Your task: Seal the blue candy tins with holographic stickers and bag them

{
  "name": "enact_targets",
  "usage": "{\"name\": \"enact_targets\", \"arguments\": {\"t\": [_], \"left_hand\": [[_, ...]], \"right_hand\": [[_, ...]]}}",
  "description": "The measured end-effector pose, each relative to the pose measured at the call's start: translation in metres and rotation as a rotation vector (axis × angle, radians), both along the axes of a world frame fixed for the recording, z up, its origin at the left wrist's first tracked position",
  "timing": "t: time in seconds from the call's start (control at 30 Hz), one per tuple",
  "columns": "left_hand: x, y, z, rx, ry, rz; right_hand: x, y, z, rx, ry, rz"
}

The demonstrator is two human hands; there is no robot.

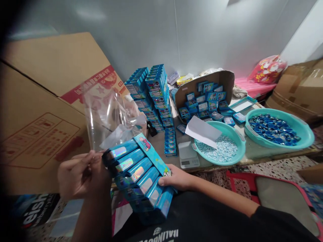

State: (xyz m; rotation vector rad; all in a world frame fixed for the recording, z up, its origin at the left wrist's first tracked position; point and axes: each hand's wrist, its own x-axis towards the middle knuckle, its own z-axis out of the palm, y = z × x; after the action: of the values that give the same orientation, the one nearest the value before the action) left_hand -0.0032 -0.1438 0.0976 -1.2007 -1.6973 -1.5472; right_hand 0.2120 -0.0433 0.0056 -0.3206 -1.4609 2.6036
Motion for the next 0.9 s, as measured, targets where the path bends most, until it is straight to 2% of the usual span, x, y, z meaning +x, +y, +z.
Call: {"name": "enact_targets", "arguments": {"t": [0.1,0.17,0.23,0.33,0.4,0.53,0.67,0.77,0.83,0.9], "left_hand": [[-0.009,-0.006,-0.004,0.067,0.358,0.033],[-0.013,-0.007,-0.006,0.077,0.525,0.059],[-0.015,-0.006,-0.01,0.061,0.54,0.124],[-0.015,-0.004,-0.015,-0.042,0.45,0.268],[-0.012,-0.002,-0.015,-0.118,0.348,0.287],[-0.001,0.002,-0.012,-0.16,0.182,0.213],[0.013,-0.001,-0.02,-0.108,0.352,0.198],[0.024,-0.01,-0.031,-0.071,0.411,0.093],[0.03,-0.014,-0.036,-0.058,0.251,-0.04],[0.033,-0.014,-0.039,-0.014,-0.124,-0.244]], "right_hand": [[0.001,-0.001,-0.001,-0.023,0.013,-0.037],[0.002,-0.002,-0.003,-0.034,0.014,-0.054],[0.003,-0.003,-0.004,-0.027,0.014,-0.062],[0.006,-0.003,-0.004,0.003,0.033,-0.098],[0.008,-0.004,-0.003,0.015,0.049,-0.118],[0.011,-0.007,-0.003,0.001,0.051,-0.137],[0.014,-0.011,-0.008,-0.05,0.059,-0.202],[0.019,-0.011,-0.011,-0.095,0.056,-0.225],[0.023,-0.009,-0.012,-0.098,0.024,-0.24],[0.026,-0.007,-0.01,-0.077,0.002,-0.245]]}}
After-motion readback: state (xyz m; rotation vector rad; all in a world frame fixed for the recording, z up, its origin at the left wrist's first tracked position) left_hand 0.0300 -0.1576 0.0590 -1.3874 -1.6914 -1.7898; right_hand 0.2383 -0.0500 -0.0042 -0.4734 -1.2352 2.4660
